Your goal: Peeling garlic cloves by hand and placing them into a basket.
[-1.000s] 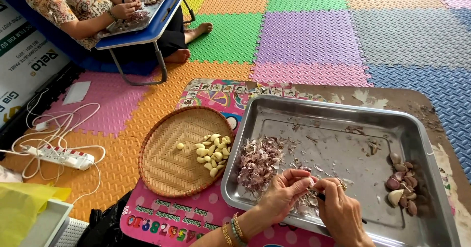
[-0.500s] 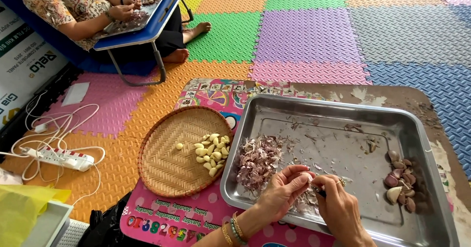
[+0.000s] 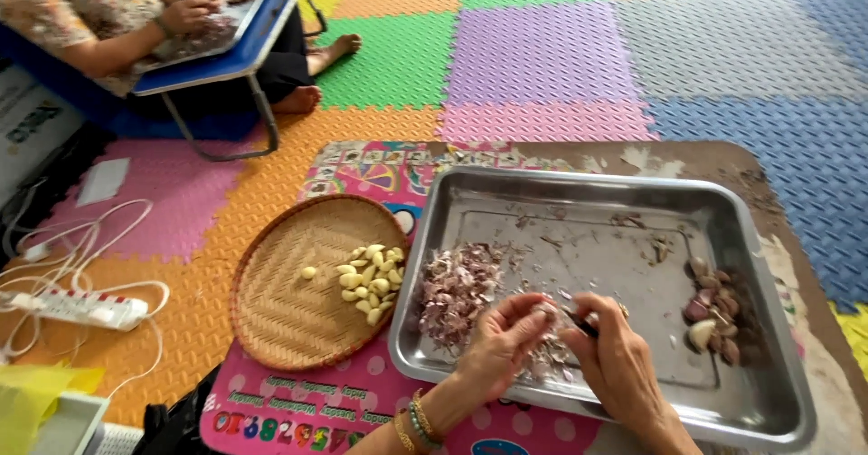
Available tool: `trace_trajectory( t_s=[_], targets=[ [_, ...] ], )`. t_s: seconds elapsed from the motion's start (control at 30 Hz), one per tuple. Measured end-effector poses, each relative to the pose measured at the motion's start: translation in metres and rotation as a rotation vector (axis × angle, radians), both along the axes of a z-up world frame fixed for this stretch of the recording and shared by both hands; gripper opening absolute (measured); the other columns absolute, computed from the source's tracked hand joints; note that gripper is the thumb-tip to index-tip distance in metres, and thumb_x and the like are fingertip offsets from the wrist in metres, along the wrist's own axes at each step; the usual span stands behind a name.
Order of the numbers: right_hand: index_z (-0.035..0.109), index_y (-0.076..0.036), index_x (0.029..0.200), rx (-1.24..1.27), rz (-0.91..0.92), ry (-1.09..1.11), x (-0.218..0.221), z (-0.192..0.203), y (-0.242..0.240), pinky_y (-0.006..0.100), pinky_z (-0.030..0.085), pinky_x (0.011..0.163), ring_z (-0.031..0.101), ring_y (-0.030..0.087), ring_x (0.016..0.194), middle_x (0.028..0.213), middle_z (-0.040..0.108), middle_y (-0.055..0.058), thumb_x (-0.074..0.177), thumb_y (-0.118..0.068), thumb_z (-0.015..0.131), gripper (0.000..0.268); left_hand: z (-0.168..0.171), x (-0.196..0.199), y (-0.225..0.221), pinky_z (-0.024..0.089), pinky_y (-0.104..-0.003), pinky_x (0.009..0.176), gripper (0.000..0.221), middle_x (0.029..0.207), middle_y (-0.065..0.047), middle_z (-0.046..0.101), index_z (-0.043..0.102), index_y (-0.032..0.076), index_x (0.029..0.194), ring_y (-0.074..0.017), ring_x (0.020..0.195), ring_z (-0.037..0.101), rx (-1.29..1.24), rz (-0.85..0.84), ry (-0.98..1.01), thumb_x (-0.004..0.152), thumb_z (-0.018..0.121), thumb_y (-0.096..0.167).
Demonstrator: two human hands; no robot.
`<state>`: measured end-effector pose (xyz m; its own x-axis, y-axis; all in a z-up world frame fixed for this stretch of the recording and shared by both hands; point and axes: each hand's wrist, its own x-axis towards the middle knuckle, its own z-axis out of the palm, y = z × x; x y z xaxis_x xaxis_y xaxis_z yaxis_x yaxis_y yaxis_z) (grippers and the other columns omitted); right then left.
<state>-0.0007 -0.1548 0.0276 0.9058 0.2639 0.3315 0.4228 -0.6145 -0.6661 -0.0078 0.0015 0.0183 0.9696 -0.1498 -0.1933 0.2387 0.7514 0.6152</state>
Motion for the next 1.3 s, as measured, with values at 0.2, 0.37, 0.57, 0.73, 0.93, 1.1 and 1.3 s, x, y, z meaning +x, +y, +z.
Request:
trace_trajectory(
  t_s=[0.2, 0.37, 0.57, 0.73, 0.93, 1.1, 1.3],
  targets=[
    [0.048, -0.012, 0.118, 0.024, 0.133, -0.019, 0.005, 0.012, -0.002, 0.030, 0.044, 0.067, 0.054, 0.021, 0.082, 0.092, 0.056, 0.008, 0.087, -0.016, 0.040, 0.032, -0.003, 0.003, 0.000, 0.051, -0.021, 0.074, 0.025, 0.099, -0.013, 0.063, 0.058, 0.000, 0.101, -0.0177, 0.089, 0.061, 0.045, 0.149, 0.132, 0.077, 0.057, -0.006],
    [0.047, -0.012, 0.122, 0.084, 0.184, 0.008, 0.006, 0.002, -0.001, 0.027, 0.049, 0.068, 0.063, 0.016, 0.077, 0.106, 0.063, 0.008, 0.083, -0.013, 0.048, 0.038, -0.002, 0.000, -0.001, 0.051, -0.025, 0.078, 0.026, 0.097, -0.014, 0.063, 0.056, 0.000, 0.102, -0.0198, 0.089, 0.061, 0.073, 0.151, 0.068, 0.077, 0.058, -0.005],
    [0.045, -0.009, 0.123, 0.110, 0.246, -0.017, 0.004, 0.004, 0.003, 0.028, 0.049, 0.078, 0.062, 0.019, 0.097, 0.116, 0.058, 0.009, 0.084, -0.011, 0.047, 0.039, 0.000, -0.002, -0.001, 0.050, -0.026, 0.080, 0.026, 0.095, -0.012, 0.062, 0.056, 0.000, 0.103, -0.0167, 0.088, 0.059, 0.136, 0.126, 0.003, 0.077, 0.059, -0.002],
    [0.048, -0.007, 0.119, 0.122, 0.250, -0.006, 0.004, 0.005, 0.003, 0.029, 0.049, 0.083, 0.059, 0.021, 0.103, 0.116, 0.058, 0.011, 0.084, -0.011, 0.047, 0.036, -0.001, -0.002, -0.001, 0.049, -0.026, 0.081, 0.028, 0.095, -0.011, 0.061, 0.057, -0.001, 0.104, -0.0158, 0.088, 0.058, 0.167, 0.106, 0.005, 0.077, 0.060, 0.001],
    [0.048, -0.010, 0.120, 0.150, 0.230, 0.046, 0.002, 0.010, 0.004, 0.024, 0.052, 0.073, 0.067, 0.013, 0.078, 0.114, 0.059, 0.008, 0.083, -0.012, 0.048, 0.037, 0.001, -0.002, -0.001, 0.050, -0.026, 0.082, 0.026, 0.098, -0.015, 0.061, 0.056, -0.002, 0.104, -0.0202, 0.089, 0.060, 0.103, 0.105, 0.018, 0.077, 0.058, -0.001],
    [0.050, -0.007, 0.118, 0.166, 0.257, -0.020, 0.002, 0.012, 0.005, 0.026, 0.050, 0.077, 0.063, 0.016, 0.093, 0.114, 0.060, 0.007, 0.084, -0.008, 0.048, 0.034, 0.004, -0.003, -0.001, 0.051, -0.025, 0.078, 0.025, 0.094, -0.014, 0.063, 0.057, -0.003, 0.102, -0.0194, 0.083, 0.062, 0.125, 0.112, 0.001, 0.077, 0.059, -0.001],
    [0.054, -0.011, 0.114, 0.247, 0.227, 0.037, 0.000, 0.013, 0.007, 0.022, 0.052, 0.060, 0.065, 0.011, 0.069, 0.105, 0.065, 0.007, 0.083, -0.009, 0.049, 0.031, 0.006, -0.010, -0.003, 0.052, -0.024, 0.074, 0.021, 0.091, -0.010, 0.064, 0.059, 0.002, 0.096, -0.0162, 0.084, 0.061, 0.380, 0.221, -0.180, 0.075, 0.063, 0.003]
  ],
)
